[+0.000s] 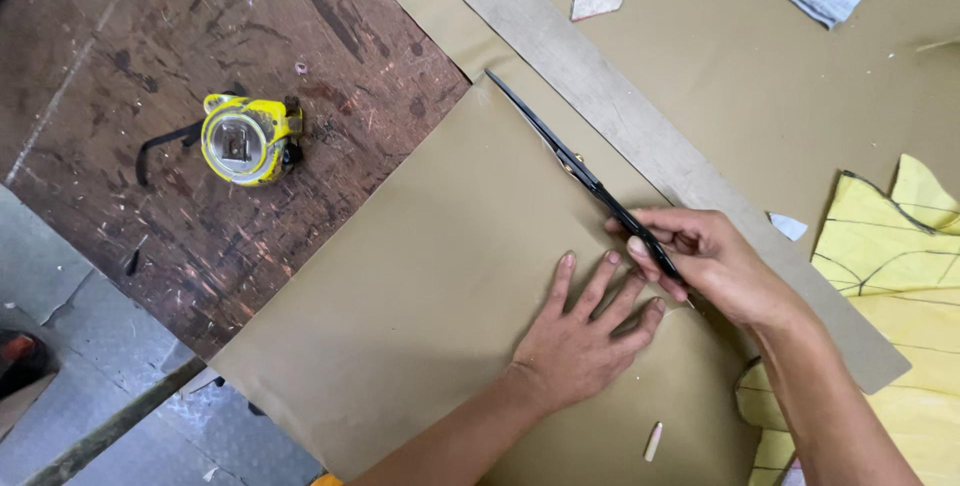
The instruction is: The person cuts a large sheet of brown cardboard using scissors, then places a newspaper on top and uses a wrench to hold it in place. They trim the edges of the newspaper with scissors and mark the cardboard with a white marker. The person then folds the cardboard and aligns a long strip along its edge.
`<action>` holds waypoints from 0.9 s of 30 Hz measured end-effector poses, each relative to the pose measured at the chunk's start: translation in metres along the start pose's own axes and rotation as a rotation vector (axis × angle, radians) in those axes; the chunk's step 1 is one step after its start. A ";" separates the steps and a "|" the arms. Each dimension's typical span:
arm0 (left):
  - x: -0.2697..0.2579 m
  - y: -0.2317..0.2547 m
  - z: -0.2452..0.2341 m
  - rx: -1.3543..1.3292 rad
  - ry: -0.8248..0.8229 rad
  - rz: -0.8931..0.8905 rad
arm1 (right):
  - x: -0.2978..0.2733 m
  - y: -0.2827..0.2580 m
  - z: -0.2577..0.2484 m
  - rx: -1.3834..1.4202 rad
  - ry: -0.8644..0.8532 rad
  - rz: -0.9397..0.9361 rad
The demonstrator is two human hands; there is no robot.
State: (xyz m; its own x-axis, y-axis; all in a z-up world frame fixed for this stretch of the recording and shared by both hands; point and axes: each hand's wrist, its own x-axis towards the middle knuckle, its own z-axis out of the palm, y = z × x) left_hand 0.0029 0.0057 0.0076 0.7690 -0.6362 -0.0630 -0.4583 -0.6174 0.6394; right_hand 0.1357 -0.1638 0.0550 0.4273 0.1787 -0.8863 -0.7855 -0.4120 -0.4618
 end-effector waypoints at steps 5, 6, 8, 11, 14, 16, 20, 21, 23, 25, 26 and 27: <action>0.002 -0.003 -0.001 -0.030 0.008 -0.006 | 0.003 -0.007 0.004 0.027 -0.014 -0.007; 0.001 -0.002 -0.001 -0.037 0.006 -0.004 | 0.002 -0.007 0.005 0.024 -0.007 0.012; 0.000 -0.002 -0.001 0.028 0.018 0.008 | -0.003 -0.002 0.005 0.013 -0.007 -0.024; 0.006 -0.002 -0.001 0.069 -0.042 0.003 | -0.030 0.022 -0.001 -0.044 0.053 -0.030; 0.009 -0.003 -0.003 0.095 -0.115 -0.015 | -0.089 0.076 -0.006 0.045 0.154 0.012; 0.004 0.000 -0.001 0.129 -0.093 -0.028 | -0.136 0.129 0.002 0.141 0.264 -0.037; -0.005 0.000 0.008 0.105 -0.002 -0.083 | -0.210 0.252 0.053 0.383 0.573 0.033; -0.012 0.002 0.010 0.067 -0.003 -0.102 | -0.222 0.281 0.069 0.494 0.629 0.077; -0.028 0.006 0.013 0.106 0.012 -0.122 | -0.238 0.332 0.106 0.585 0.743 0.105; -0.039 0.008 0.013 0.135 0.013 -0.133 | -0.241 0.369 0.143 0.469 0.879 0.050; -0.041 0.008 0.012 0.140 0.006 -0.136 | -0.241 0.381 0.160 0.302 0.974 -0.019; -0.045 0.008 0.012 0.145 -0.001 -0.138 | -0.239 0.389 0.176 0.071 1.059 -0.071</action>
State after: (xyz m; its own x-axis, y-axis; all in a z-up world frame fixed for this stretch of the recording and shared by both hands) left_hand -0.0408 0.0238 0.0068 0.8283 -0.5416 -0.1435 -0.4082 -0.7588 0.5075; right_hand -0.3505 -0.2093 0.0806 0.6180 -0.6825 -0.3903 -0.7533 -0.3719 -0.5424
